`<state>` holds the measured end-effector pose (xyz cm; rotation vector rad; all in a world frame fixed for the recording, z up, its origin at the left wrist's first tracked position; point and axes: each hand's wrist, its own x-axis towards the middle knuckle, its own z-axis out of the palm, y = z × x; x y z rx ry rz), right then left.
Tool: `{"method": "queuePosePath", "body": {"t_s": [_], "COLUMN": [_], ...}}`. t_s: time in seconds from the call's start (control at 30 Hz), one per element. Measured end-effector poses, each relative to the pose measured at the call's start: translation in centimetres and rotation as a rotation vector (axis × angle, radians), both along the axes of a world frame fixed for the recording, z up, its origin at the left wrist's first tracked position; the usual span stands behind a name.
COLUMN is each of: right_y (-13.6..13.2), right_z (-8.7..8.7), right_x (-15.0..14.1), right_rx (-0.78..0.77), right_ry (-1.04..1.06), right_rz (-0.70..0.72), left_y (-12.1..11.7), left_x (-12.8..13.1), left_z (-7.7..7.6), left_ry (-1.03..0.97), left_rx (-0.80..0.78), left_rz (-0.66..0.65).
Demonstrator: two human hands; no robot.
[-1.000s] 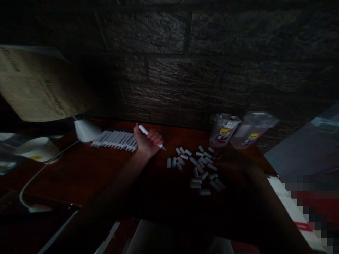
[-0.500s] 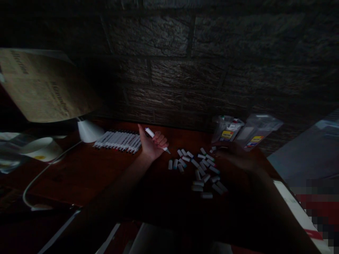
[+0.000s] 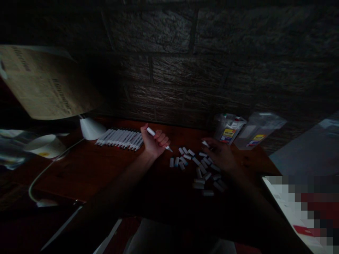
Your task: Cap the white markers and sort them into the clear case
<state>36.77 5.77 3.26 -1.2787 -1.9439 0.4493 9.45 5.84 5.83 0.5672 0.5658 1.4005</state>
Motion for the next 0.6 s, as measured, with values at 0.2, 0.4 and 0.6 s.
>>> {"method": "queuePosePath", "body": {"t_s": [0.2,0.4,0.6], "right_y": [-1.5,-2.6,-2.6], "right_z": [0.3,0.1,-0.1], "right_x": [-2.5,-4.3,-4.5], "right_rx": [-0.054,-0.113,-0.130], "right_ry": [0.121,0.109,0.101], "right_rz": [0.118,0.234,0.276], "left_y": [0.4,0.3,-0.4], "left_x": [0.3,0.9,2.6], "left_z": [-0.8,-0.9,-1.0], "left_ry": [0.073,0.260,0.303], "left_rx": [0.155,0.237,0.202], "left_rz": [0.096,0.104,0.069]}}
